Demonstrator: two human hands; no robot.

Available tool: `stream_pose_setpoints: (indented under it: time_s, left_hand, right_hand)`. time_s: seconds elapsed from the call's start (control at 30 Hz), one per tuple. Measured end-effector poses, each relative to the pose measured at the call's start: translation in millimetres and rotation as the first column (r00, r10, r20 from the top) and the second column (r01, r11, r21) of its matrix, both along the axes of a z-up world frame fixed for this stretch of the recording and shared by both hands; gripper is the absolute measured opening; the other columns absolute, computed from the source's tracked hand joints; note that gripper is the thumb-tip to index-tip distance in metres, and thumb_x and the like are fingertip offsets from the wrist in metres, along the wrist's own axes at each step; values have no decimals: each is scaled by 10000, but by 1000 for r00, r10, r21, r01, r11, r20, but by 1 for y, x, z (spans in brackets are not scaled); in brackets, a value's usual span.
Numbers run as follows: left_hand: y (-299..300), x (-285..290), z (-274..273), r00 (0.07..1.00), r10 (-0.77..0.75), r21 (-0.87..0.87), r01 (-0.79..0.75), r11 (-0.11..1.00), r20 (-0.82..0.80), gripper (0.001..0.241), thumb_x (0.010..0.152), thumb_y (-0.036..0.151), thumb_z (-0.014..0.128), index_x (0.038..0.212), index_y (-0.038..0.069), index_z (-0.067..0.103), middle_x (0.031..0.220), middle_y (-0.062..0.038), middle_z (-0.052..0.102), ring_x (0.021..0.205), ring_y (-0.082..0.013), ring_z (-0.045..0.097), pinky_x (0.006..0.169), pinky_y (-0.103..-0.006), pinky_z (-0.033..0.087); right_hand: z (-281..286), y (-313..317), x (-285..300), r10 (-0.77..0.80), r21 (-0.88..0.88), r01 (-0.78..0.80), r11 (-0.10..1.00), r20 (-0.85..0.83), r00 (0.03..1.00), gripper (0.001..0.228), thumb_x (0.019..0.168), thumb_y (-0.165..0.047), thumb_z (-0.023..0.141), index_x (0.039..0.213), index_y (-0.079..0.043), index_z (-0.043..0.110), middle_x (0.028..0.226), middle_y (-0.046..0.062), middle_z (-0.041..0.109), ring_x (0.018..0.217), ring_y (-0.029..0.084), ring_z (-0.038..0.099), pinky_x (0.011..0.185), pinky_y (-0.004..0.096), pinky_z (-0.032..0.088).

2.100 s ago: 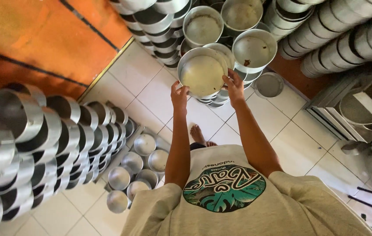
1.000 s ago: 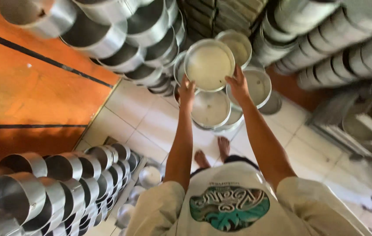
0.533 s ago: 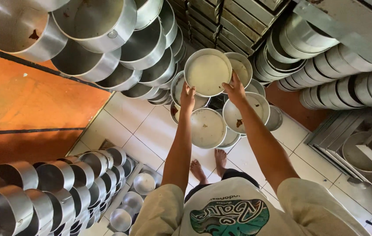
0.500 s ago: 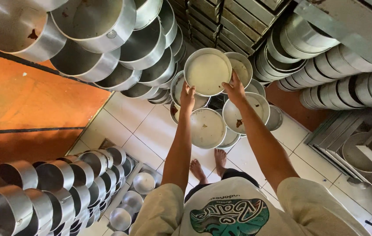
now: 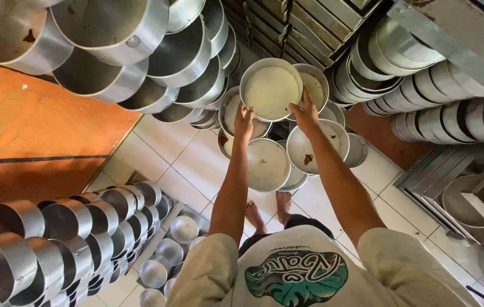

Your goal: The person organizes and stacks metal baking pans onto a tray on the floor.

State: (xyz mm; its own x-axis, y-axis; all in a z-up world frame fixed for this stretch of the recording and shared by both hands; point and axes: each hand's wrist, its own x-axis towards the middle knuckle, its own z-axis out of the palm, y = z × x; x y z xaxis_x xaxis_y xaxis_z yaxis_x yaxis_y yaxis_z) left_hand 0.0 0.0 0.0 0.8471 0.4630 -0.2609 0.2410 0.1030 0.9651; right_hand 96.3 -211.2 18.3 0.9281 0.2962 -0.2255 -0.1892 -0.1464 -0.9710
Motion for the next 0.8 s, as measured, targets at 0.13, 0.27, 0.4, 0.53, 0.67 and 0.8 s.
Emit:
stream_pose_setpoints:
  time_s: [0.13,0.27,0.4,0.53,0.67,0.8]
  left_hand:
    - [2,1,-14,1000,9,20,-9,1000,28,600,1049,231,557,1592,71,357,1481,-222,558,1324,-303,591,1091,-395,483]
    - [4,-2,-19,997,17,-33,-15,999,74,658,1060,270,557,1616,50,282,1516,-228,527,1343,-302,569,1102,-382,466]
    - [3,-3,-27,998,63,-133,-59,989,27,744,1053,318,561,1637,38,195,1528,-242,491,1339,-304,575,1101,-354,461]
    - [3,-3,-28,996,77,-177,-67,982,51,777,1039,348,581,1632,36,188,1563,-261,445,1381,-318,549,1119,-359,452]
    - [1,-7,-15,996,72,-21,-73,997,-46,781,1020,398,597,1631,69,239,1585,-280,427,1440,-334,474,1137,-378,405]
    - [2,-10,-24,994,104,12,-103,995,-20,767,1023,389,611,1631,92,252,1613,-273,372,1492,-331,405,1159,-390,378]
  right_hand:
    - [1,2,2,-11,1,11,1000,-13,1000,814,929,-88,657,1634,-117,251,1566,177,487,1405,284,538,1104,399,500]
    - [17,1,-3,-14,-79,10,997,-48,999,808,939,-99,666,1634,-142,257,1572,148,478,1432,268,485,1120,382,461]
    - [-7,-3,-2,6,46,-8,999,34,999,794,937,-75,665,1622,-121,267,1606,147,463,1488,274,449,1160,396,433]
    - [11,-3,-3,8,-45,-7,999,31,999,794,927,-80,666,1628,-131,295,1601,135,477,1471,273,468,1180,411,418]
    - [0,-5,-3,1,-100,2,995,27,1000,824,926,-104,676,1629,-130,247,1627,136,425,1468,303,433,1175,433,394]
    - [-2,-9,-4,-20,-54,23,998,57,998,807,928,-117,693,1615,-124,269,1620,152,412,1457,341,437,1161,445,422]
